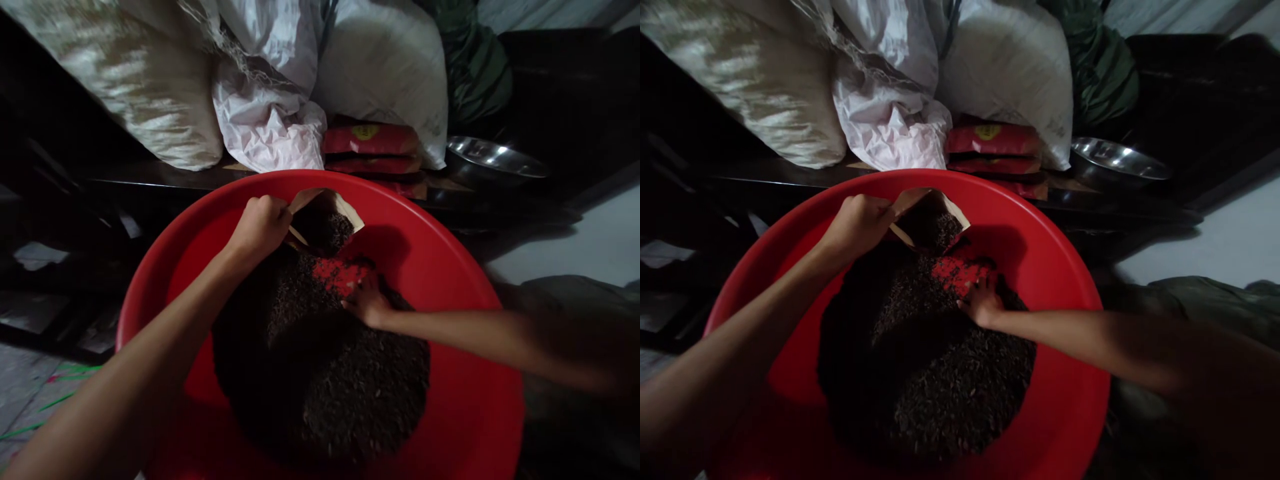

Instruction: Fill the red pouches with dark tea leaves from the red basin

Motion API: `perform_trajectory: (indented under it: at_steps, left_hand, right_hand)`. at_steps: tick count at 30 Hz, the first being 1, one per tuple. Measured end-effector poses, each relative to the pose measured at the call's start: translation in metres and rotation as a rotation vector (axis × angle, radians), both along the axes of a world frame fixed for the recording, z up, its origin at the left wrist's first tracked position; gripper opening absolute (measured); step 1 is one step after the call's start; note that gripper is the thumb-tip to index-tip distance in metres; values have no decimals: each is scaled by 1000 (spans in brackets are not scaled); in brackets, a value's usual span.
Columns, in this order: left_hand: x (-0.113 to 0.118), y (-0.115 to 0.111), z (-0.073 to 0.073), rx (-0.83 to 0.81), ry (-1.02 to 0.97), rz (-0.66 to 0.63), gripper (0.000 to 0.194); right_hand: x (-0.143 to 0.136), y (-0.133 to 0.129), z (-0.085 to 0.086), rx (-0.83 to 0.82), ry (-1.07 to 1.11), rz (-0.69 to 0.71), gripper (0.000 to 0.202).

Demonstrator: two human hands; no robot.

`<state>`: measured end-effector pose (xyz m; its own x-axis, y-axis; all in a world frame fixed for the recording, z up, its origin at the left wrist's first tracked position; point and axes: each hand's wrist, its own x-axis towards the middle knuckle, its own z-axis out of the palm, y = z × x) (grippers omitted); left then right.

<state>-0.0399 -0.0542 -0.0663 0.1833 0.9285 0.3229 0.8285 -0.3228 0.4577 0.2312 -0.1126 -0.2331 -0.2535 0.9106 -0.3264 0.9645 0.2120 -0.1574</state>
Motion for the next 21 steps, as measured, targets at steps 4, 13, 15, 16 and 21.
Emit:
perform_trajectory:
  at_steps: [4,13,15,16,21]
  left_hand:
    - [-1,0,0,-26,-11,-1,33]
    - [1,0,0,-22,-91,-40,32]
    - [-1,0,-1,-40,-130,-36,33]
    - [-2,0,-2,-41,-140,-25,35]
    - [-1,0,-4,-7,-129,-8,36]
  right_hand:
    - [-13,-16,18,-115,-76,140,29]
    - [-60,29,143,749,424,600,32]
    - [-60,51,165,895,483,511,26]
    - [-57,59,171,952,498,454,23]
    - [-19,72,153,881,350,58,16]
